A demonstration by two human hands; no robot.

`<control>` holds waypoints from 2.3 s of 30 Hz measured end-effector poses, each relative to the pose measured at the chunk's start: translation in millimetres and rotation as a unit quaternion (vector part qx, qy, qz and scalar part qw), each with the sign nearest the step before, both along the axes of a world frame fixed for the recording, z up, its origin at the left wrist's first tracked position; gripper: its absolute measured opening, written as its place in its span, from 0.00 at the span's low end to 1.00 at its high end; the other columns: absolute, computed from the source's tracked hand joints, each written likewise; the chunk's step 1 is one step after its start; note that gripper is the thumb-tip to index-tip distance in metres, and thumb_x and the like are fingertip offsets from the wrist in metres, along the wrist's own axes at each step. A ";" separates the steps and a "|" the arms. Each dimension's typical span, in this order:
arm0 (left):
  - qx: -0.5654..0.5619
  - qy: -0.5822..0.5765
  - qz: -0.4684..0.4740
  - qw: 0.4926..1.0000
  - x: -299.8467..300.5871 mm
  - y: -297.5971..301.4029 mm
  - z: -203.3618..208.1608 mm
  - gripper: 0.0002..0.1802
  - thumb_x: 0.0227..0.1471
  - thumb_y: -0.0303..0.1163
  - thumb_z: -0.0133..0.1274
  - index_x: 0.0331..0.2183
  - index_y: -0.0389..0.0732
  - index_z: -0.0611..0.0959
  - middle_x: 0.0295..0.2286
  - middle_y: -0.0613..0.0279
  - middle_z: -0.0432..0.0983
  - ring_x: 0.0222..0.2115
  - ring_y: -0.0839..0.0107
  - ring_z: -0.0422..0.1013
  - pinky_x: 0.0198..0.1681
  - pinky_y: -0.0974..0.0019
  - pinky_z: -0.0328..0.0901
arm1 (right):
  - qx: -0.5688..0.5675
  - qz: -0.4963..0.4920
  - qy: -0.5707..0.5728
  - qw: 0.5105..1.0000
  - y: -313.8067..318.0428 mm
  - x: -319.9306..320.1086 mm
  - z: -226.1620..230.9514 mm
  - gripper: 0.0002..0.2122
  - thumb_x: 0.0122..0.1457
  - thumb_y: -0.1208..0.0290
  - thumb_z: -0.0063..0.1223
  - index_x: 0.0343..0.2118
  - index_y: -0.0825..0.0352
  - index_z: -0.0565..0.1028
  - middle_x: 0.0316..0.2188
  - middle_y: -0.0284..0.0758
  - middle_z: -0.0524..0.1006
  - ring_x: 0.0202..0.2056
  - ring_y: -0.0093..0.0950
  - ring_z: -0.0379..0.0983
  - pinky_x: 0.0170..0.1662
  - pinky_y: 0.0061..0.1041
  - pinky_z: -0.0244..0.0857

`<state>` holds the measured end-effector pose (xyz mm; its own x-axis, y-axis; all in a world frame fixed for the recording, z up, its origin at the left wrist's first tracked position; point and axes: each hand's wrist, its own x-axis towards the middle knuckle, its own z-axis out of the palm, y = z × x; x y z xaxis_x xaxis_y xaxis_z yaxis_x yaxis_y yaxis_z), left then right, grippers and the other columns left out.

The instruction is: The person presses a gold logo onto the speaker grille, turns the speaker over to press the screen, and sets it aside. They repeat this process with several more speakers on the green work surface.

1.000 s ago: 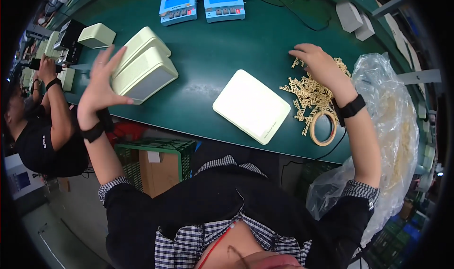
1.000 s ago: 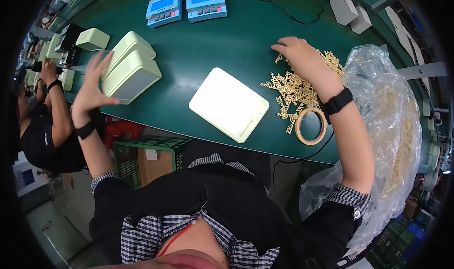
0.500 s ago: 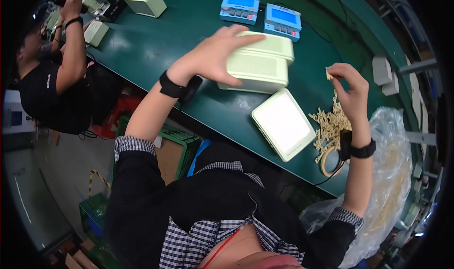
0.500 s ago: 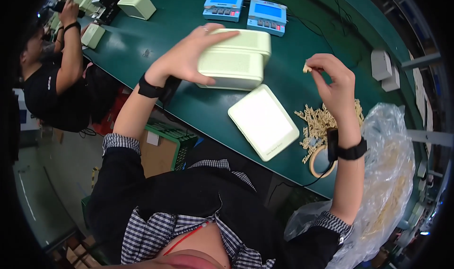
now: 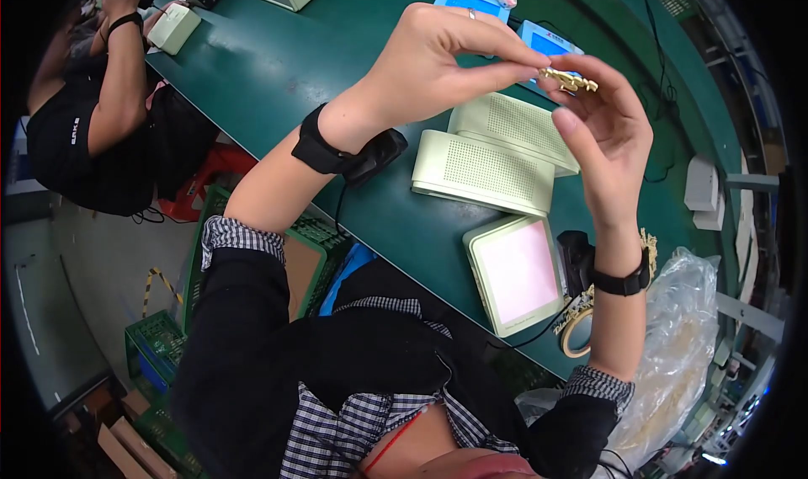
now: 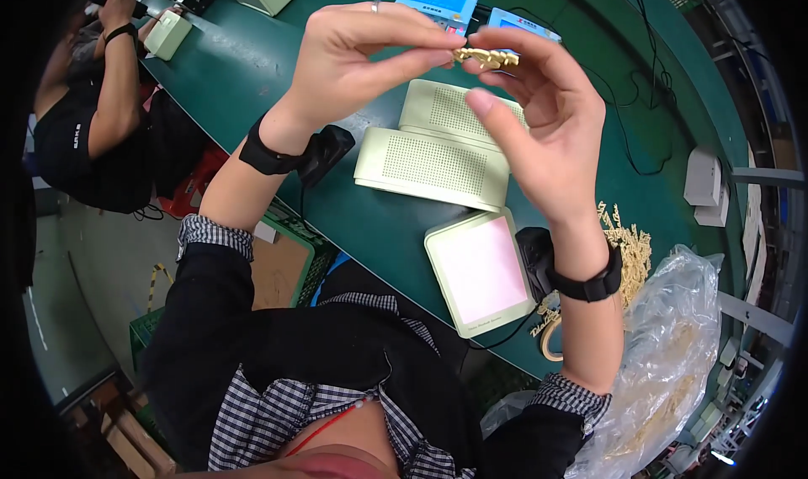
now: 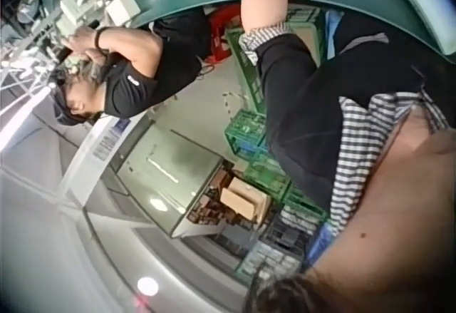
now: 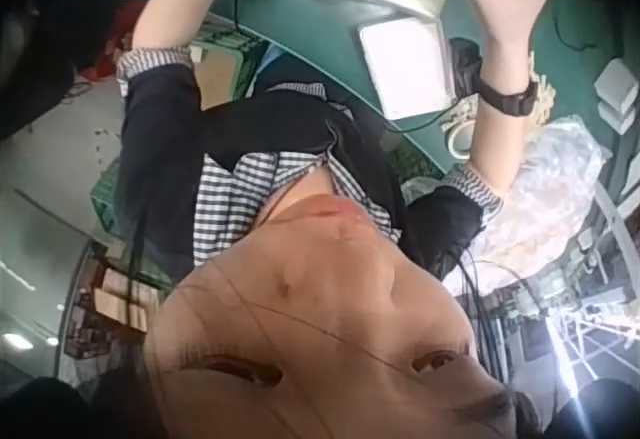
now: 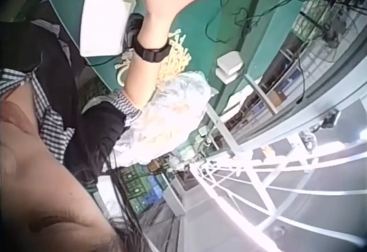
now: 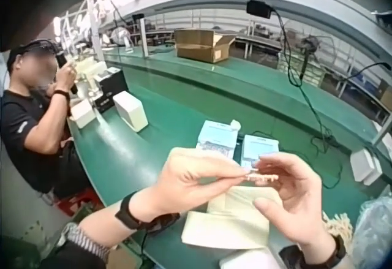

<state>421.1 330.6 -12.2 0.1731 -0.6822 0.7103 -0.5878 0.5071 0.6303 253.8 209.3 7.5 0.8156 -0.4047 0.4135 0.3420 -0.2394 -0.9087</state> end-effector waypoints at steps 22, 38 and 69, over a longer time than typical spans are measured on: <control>0.077 -0.038 0.064 0.994 14.9 8.5 -36.4 0.09 0.43 0.26 0.65 0.31 0.37 0.85 0.32 0.59 0.81 0.38 0.67 0.75 0.44 0.66 0.67 | -0.380 0.023 0.081 0.921 -38.7 -9.1 -36.2 0.10 0.46 0.86 0.59 0.34 0.70 0.81 0.34 0.35 0.79 0.37 0.31 0.76 0.39 0.24 0.70; 0.115 -0.041 0.064 0.990 8.9 6.4 -34.6 0.08 0.46 0.29 0.63 0.31 0.37 0.85 0.33 0.60 0.81 0.38 0.68 0.74 0.45 0.67 0.66 | -0.386 0.010 0.064 0.920 -39.0 -9.7 -39.5 0.09 0.48 0.87 0.57 0.32 0.70 0.80 0.33 0.35 0.79 0.37 0.32 0.76 0.39 0.24 0.69; 0.343 0.209 -0.123 0.907 6.1 -24.5 -54.8 0.18 0.50 0.34 0.62 0.42 0.35 0.81 0.36 0.62 0.79 0.38 0.76 0.74 0.45 0.72 0.67 | -0.376 0.018 0.060 0.924 -40.3 -9.2 -37.4 0.08 0.46 0.88 0.58 0.31 0.72 0.79 0.31 0.37 0.79 0.35 0.33 0.75 0.38 0.25 0.69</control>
